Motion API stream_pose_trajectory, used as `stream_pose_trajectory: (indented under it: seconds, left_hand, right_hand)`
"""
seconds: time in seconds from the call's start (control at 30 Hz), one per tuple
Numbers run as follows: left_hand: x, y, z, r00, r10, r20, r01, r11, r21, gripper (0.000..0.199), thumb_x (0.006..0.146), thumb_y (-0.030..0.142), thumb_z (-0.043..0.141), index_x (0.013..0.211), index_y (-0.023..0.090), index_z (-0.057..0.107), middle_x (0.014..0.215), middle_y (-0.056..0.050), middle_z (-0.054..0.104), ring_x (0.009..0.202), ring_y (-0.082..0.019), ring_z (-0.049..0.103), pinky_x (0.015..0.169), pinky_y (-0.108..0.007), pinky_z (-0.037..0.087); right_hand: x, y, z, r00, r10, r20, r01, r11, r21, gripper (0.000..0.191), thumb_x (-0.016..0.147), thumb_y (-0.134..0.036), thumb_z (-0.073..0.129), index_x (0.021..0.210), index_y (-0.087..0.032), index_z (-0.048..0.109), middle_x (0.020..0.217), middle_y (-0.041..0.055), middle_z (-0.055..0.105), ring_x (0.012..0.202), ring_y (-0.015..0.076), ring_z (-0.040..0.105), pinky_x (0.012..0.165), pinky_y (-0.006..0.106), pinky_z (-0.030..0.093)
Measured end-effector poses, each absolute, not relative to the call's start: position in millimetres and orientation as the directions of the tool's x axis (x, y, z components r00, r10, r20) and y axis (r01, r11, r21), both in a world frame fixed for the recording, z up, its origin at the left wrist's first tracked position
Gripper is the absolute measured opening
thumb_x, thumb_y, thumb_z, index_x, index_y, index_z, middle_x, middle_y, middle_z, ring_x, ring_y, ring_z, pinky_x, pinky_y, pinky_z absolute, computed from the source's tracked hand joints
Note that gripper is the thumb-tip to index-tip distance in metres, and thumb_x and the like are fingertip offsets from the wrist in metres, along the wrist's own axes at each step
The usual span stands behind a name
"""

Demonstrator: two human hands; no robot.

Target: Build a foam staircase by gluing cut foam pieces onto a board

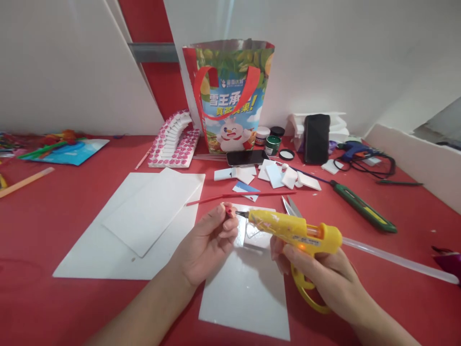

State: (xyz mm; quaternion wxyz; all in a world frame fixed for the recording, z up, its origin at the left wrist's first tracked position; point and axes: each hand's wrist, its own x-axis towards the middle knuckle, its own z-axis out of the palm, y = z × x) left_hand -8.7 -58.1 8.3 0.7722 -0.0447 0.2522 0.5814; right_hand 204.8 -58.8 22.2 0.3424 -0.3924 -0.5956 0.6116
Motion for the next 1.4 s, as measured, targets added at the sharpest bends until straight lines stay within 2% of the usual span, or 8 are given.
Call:
stream_pose_trajectory:
  seconds: [0.23, 0.5, 0.77, 1.07, 1.4]
  left_hand:
    - [-5.5, -56.6, 10.9, 0.184, 0.864, -0.468, -0.919, 0.32, 0.23, 0.021, 0.09, 0.006, 0.065, 0.07, 0.009, 0.069, 0.067, -0.001, 0.053, 0.053, -0.004, 0.048, 0.046, -0.01, 0.044]
    - [-4.9, -57.0, 10.9, 0.184, 0.833, -0.521, -0.921, 0.331, 0.204, 0.037, 0.1, 0.009, 0.047, 0.071, 0.005, 0.07, 0.063, -0.003, 0.051, 0.051, -0.005, 0.049, 0.045, -0.012, 0.044]
    - [-4.8, -57.7, 9.5, 0.19, 0.836, -0.515, -0.913, 0.344, 0.222, 0.026, 0.094, 0.005, 0.058, 0.071, 0.007, 0.069, 0.069, -0.005, 0.057, 0.053, -0.004, 0.05, 0.046, -0.011, 0.045]
    - [-4.6, -57.2, 11.0, 0.197, 0.826, -0.528, -0.924, 0.336, 0.182, 0.042, 0.102, 0.008, 0.041, 0.072, 0.004, 0.071, 0.063, -0.005, 0.054, 0.053, -0.006, 0.052, 0.046, -0.013, 0.045]
    - [-4.3, -57.4, 10.8, 0.218, 0.825, -0.521, -0.922, 0.35, 0.168, 0.041, 0.102, 0.008, 0.041, 0.074, 0.004, 0.071, 0.063, -0.005, 0.054, 0.052, -0.006, 0.052, 0.046, -0.013, 0.046]
  right_hand:
    - [208.3, -60.5, 19.1, -0.476, 0.875, -0.087, 0.11, -0.039, -0.993, 0.032, 0.097, -0.046, 0.058, 0.087, -0.018, 0.068, 0.076, 0.0046, 0.06, 0.066, 0.0155, 0.053, 0.06, 0.029, 0.046]
    - [209.1, -59.8, 19.2, -0.48, 0.875, -0.059, 0.126, 0.002, -0.992, 0.031, 0.098, -0.043, 0.056, 0.083, -0.018, 0.066, 0.073, 0.0029, 0.057, 0.065, 0.0149, 0.053, 0.061, 0.028, 0.046]
    - [206.5, -58.4, 19.5, -0.47, 0.881, -0.057, 0.15, 0.016, -0.989, 0.034, 0.097, -0.046, 0.057, 0.079, -0.018, 0.065, 0.07, 0.0027, 0.057, 0.064, 0.0149, 0.053, 0.058, 0.027, 0.045]
    - [207.2, -58.5, 19.4, -0.463, 0.883, -0.08, 0.14, -0.016, -0.99, 0.033, 0.096, -0.047, 0.058, 0.08, -0.019, 0.063, 0.07, 0.0022, 0.056, 0.063, 0.0151, 0.052, 0.058, 0.028, 0.045]
    - [209.0, -59.3, 18.5, -0.474, 0.877, -0.08, 0.173, 0.003, -0.985, 0.034, 0.098, -0.047, 0.055, 0.08, -0.019, 0.062, 0.072, 0.0022, 0.055, 0.065, 0.0148, 0.051, 0.059, 0.027, 0.044]
